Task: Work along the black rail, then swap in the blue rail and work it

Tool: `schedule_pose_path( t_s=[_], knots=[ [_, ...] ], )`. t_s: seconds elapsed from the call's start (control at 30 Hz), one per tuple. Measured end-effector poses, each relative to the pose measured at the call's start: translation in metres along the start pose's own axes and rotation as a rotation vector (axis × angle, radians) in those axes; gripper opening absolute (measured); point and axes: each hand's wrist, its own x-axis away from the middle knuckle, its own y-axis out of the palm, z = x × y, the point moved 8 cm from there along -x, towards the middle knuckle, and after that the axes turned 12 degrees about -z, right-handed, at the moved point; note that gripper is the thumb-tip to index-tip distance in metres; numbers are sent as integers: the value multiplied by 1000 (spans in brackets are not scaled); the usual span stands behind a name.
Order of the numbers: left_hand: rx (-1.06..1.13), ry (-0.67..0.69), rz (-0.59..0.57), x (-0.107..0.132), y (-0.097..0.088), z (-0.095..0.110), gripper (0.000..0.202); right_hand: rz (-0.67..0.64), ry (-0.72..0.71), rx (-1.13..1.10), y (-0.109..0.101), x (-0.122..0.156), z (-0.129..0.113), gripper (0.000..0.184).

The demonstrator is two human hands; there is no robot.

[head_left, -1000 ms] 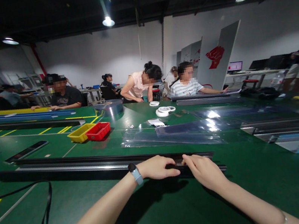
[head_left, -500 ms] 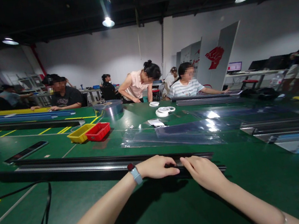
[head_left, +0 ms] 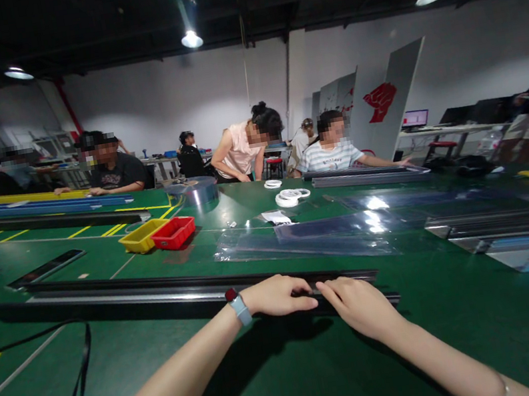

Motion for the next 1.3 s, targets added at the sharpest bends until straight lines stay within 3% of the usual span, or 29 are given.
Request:
schedule_pose_path(
  t_s=[0.27, 0.47, 0.73, 0.9, 1.1, 1.3],
  knots=[
    [-77, -40, 12, 0, 2, -1, 40, 2, 68, -63, -2, 0, 7, 47],
    [-37, -27, -8, 0, 1, 0, 39, -24, 19, -32, 1, -1, 2, 46],
    [-86, -50, 6, 0, 1, -1, 42, 6, 77, -94, -3, 0, 8, 49],
    [-14, 10, -1, 0, 0, 3, 36, -12, 23, -18, 0, 0, 2, 46],
    [-84, -50, 4, -1, 2, -2, 39, -4, 55, -98, 0, 0, 8, 47],
    [-48, 11, -19, -1, 2, 1, 38, -31, 46, -88, 2, 0, 6, 47]
  ],
)
